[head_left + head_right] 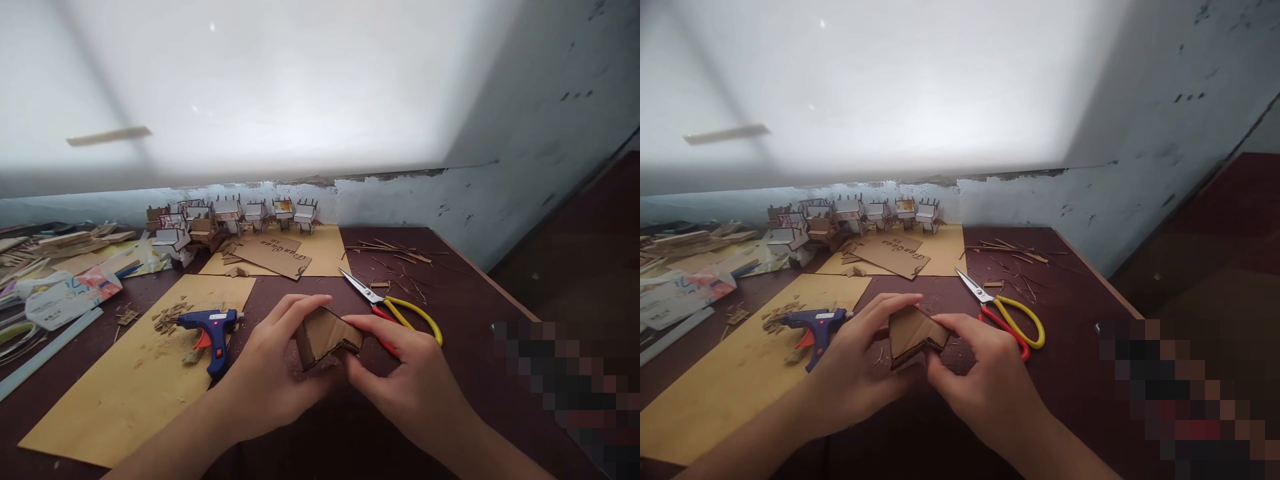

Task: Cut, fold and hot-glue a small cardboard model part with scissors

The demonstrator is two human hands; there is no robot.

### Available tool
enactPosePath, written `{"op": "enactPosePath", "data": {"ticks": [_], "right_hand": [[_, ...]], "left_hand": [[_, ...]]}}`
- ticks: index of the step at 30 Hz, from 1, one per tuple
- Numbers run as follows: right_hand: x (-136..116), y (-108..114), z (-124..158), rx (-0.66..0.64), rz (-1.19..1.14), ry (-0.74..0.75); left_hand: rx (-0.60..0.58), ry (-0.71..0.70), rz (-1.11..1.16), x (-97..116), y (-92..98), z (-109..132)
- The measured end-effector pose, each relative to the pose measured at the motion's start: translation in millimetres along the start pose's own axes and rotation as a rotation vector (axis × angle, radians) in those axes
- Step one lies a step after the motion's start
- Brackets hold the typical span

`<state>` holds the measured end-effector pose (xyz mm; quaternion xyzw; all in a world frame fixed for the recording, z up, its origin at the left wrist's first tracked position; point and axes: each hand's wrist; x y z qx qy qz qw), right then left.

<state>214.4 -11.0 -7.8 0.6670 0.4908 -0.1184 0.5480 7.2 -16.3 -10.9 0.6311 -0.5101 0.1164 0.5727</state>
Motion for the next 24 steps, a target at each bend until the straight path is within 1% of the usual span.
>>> {"op": "enactPosePath", "data": {"ticks": [2,4,8,13,16,20,24], "right_hand": [[0.0,-1.0,-1.3,0.041,0.016,-0.002],[-0.7,-1.0,-1.9,0.072,0.019,-0.016],[-2.3,-0.9,-1.2,0.094,0.013,-0.051],[-1.2,-0.9,-0.3,0.086,-0.012,-0.081],[-1.1,-0.4,-0.7,0.111,-0.03,-0.088],[-3.1,0.3,-0.9,0.114,-0.077,-0.098],[-2.7,0.6,-0.2,0.106,-0.155,-0.174]], "left_hand": [[-0.072,0.026,0.111,0.9,4.0,3.0],[-0.116,0.045,0.208,0.5,8.0,5.8],[-0.154,0.066,0.272,-1.5,13.2,7.9],[-0.201,0.027,0.349,-1.9,14.6,7.2],[-0.202,0.014,0.3,-1.8,13.7,8.6],[-0.165,-0.001,0.136,-2.1,9.8,10.4],[-0.118,-0.039,0.018,-2.7,4.2,9.6]]}}
Point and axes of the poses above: each hand's wrist, its own z-axis away from the middle knuckle, its own y-axis out of the back of the hand, x = y × z, and after that the axes turned 8 degrees about -x, right-handed
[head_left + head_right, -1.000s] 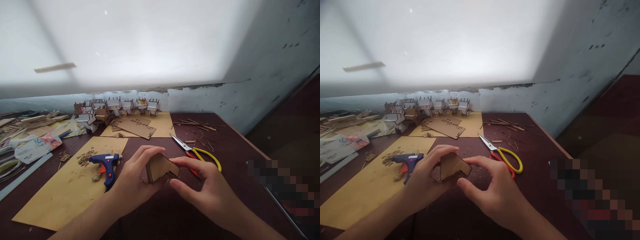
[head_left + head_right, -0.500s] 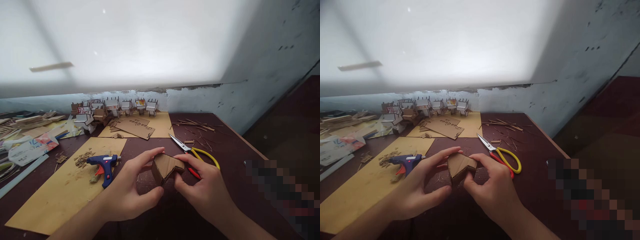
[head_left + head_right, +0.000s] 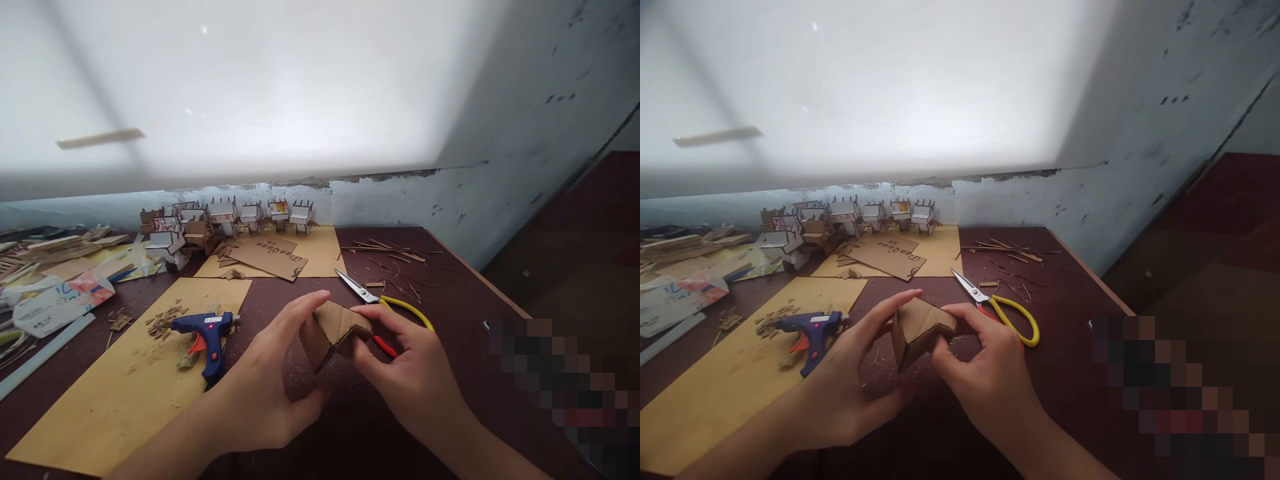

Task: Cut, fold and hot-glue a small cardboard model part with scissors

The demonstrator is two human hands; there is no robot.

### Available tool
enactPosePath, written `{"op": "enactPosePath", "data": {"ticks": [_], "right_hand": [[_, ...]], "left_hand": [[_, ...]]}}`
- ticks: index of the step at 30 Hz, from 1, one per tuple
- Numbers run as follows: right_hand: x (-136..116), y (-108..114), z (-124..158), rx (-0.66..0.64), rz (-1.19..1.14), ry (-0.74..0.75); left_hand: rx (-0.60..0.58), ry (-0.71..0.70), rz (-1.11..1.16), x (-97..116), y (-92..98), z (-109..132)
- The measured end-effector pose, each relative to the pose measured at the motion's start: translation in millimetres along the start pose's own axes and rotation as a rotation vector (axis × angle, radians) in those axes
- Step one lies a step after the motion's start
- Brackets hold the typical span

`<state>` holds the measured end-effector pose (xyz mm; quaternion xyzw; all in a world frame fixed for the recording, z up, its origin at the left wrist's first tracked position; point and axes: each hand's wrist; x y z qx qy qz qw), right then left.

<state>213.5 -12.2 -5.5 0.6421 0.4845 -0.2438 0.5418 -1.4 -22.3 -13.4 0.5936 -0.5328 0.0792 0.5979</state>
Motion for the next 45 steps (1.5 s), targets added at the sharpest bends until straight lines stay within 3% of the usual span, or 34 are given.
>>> {"op": "enactPosePath", "data": {"ticks": [3,9,15,22,30,35,39,45], "right_hand": [[4.2,-0.9,-1.8,-0.055,-0.152,-0.116],[9.3,-6.3,-8.2,-0.31,-0.705,-0.294],[10.1,-10.3,-7.3,-0.394,-0.875,-0.291],[14.8,-11.5,-7.3,-0.425,-0.833,-0.31],[25.1,-10.2,-11.1,-0.489,-0.779,-0.259],[26.0,-8.4,-10.0,-0.388,-0.545,-0.241],[21.4,-9.7,-5.8,-0.288,-0.202,-0.137],[13.4,-12.6,0.5,-0.216,0.039,-0.01]], "left_hand": [[0.057,-0.012,-0.006,-1.5,-3.5,-2.4],[0.234,-0.007,0.097,-4.0,-6.5,-5.6],[0.133,0.125,0.414,0.9,-6.0,-10.6],[0.085,0.274,0.767,2.8,-4.2,-15.8],[0.092,0.349,0.716,-0.8,-0.9,-16.3],[0.162,0.348,0.699,-7.0,-3.1,-16.3],[0.204,0.259,0.571,-0.5,-4.9,-14.3],[0.321,0.109,0.181,5.9,-10.7,-8.6]]}}
Point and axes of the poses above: each hand's wrist, its own z-axis away from the middle knuckle, its own y-axis out of the back of the hand, x = y × z, and after that the axes turned 8 degrees about -x, right-handed
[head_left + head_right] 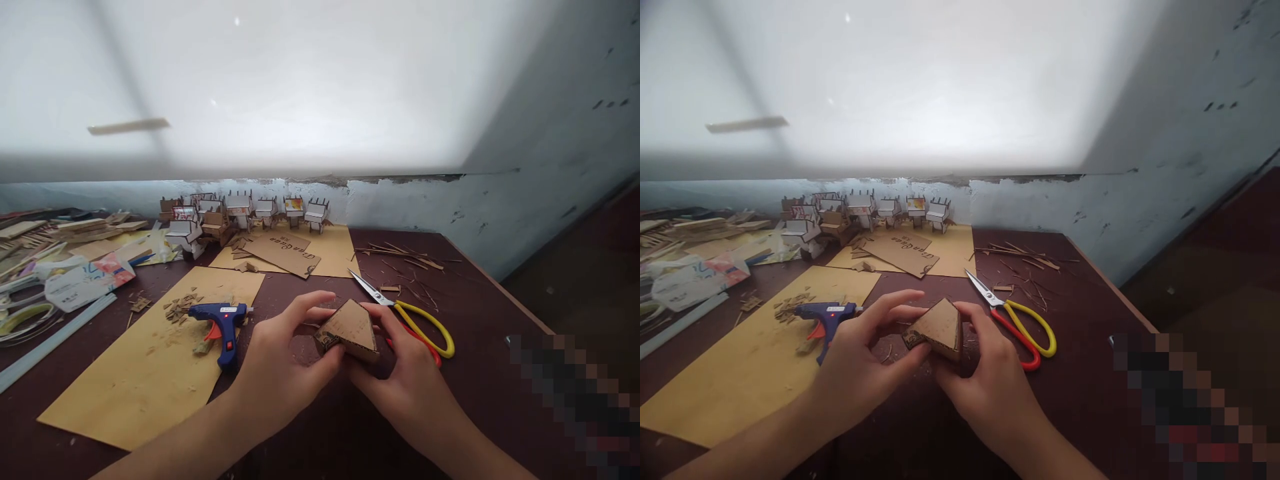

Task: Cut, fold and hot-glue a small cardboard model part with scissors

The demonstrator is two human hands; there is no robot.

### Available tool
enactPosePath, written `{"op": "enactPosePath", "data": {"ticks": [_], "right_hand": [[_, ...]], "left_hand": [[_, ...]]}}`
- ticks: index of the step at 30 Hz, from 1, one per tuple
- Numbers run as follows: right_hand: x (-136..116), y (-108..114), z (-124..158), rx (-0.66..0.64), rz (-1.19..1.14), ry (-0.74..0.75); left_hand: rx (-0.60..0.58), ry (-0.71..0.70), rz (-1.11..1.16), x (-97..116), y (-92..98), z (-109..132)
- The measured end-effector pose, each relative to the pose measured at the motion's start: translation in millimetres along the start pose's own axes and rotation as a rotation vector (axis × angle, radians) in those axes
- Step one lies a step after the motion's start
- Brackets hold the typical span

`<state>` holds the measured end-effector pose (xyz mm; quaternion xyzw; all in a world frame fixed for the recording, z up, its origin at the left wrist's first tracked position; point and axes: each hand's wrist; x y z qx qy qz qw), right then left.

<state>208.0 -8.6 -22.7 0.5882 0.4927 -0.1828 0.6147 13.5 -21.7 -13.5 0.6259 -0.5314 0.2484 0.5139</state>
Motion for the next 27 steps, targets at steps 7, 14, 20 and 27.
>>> {"op": "enactPosePath", "data": {"ticks": [7,14,20,27], "right_hand": [[-6.3,0.1,4.1,0.066,0.077,0.064],[-10.2,1.4,6.6,0.139,0.141,0.044],[-10.2,-0.2,7.7,0.139,0.156,0.059],[-6.4,-3.9,11.7,0.323,0.24,0.191]], "left_hand": [[0.084,-0.128,-0.161,-0.5,-1.3,5.6],[0.077,-0.167,-0.214,4.4,-2.1,9.8],[0.075,-0.199,-0.257,4.4,-2.0,12.2],[0.113,-0.386,-0.226,9.1,-4.8,16.6]]}}
Point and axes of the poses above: each hand's wrist, its own z-axis away from the middle knuckle, its own y-axis out of the back of the hand, x = y × z, and after that the axes turned 8 degrees about -x, right-handed
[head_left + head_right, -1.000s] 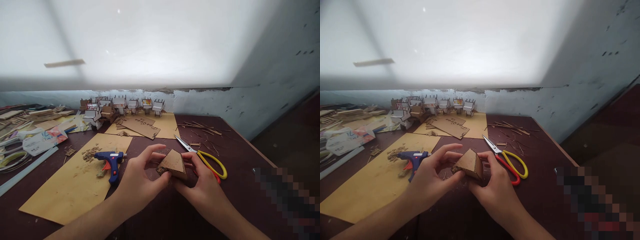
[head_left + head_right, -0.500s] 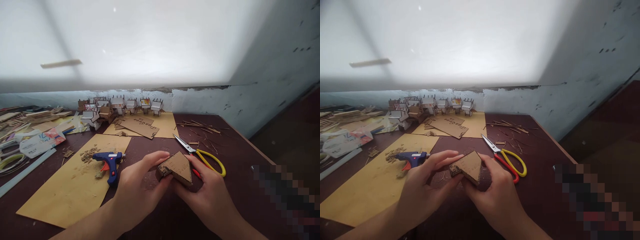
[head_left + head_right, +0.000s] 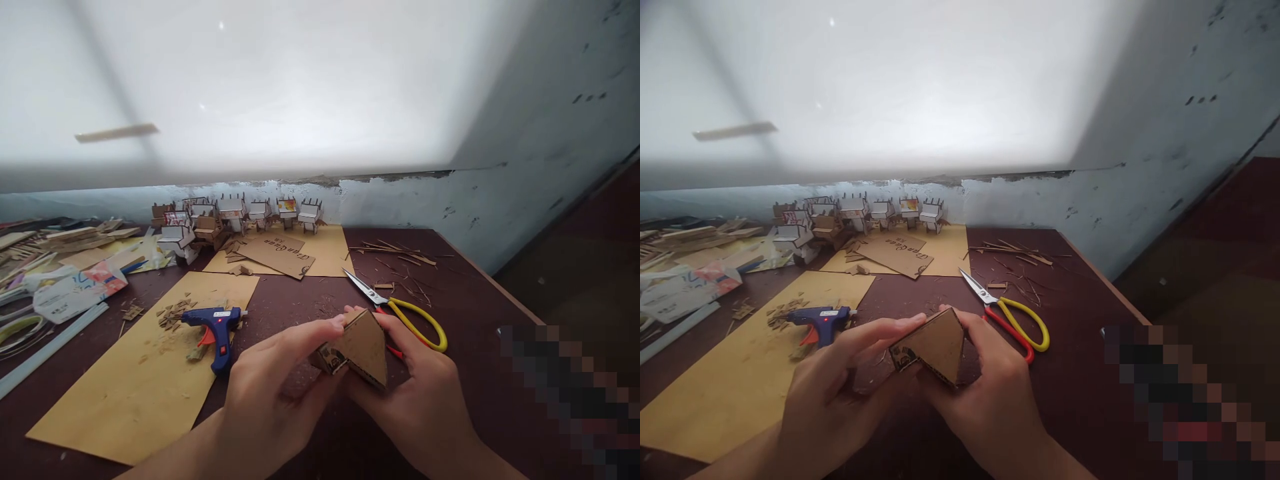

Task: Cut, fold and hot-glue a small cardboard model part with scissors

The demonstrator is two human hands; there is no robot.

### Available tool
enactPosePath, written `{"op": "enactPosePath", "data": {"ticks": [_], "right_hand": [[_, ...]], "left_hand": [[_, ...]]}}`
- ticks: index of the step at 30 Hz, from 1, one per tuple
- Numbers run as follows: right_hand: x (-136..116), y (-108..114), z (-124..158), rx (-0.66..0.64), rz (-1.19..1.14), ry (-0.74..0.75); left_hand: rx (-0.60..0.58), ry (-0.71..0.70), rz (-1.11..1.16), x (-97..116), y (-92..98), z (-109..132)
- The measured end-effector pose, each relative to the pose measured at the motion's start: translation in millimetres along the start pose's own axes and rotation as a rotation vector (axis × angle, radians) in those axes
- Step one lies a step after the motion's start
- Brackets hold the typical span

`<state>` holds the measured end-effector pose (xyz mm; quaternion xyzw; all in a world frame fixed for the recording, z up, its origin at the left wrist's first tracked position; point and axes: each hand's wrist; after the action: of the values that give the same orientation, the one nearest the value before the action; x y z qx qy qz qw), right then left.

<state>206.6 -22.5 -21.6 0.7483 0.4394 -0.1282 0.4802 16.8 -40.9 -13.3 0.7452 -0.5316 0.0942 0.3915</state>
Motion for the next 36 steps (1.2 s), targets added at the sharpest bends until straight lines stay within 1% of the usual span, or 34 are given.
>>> {"op": "enactPosePath", "data": {"ticks": [4,7,11,14,18,20,23,28,36], "right_hand": [[-2.0,-0.7,0.2,0.059,-0.003,0.039],[-3.5,-0.4,-1.4,0.057,-0.012,0.031],[-4.4,2.3,-4.4,-0.006,-0.037,-0.024],[-3.6,4.9,-5.9,-0.063,-0.069,-0.032],[-1.7,6.7,-4.8,-0.074,-0.058,-0.021],[-1.2,6.7,-3.0,-0.083,-0.069,-0.036],[-0.9,6.8,-0.5,-0.116,-0.12,-0.072],[-0.9,10.3,-0.1,-0.217,-0.205,-0.082],[-0.3,10.8,0.4,-0.274,-0.298,-0.164]], "left_hand": [[-0.002,-0.096,-0.042,-1.4,-0.6,-3.9],[-0.032,-0.11,-0.126,-4.7,0.4,-6.3],[-0.064,-0.038,-0.179,-8.3,2.6,-6.3],[-0.088,0.03,-0.179,-10.4,5.2,-5.7],[-0.117,0.131,-0.114,-12.3,6.9,-6.5],[-0.119,0.16,-0.085,-12.2,5.5,-6.9],[-0.099,0.155,-0.086,-11.5,2.8,-7.0],[-0.094,0.179,-0.067,-12.6,3.7,-6.7],[-0.078,0.191,-0.042,-15.5,3.1,-5.9]]}}
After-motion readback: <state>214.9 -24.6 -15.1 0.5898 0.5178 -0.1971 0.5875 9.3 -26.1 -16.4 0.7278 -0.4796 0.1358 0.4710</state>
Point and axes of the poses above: each hand's wrist, its own z-axis away from the middle knuckle, its own y-axis out of the back of the hand, x = y × z, and after that the axes turned 8 degrees about -x, right-handed
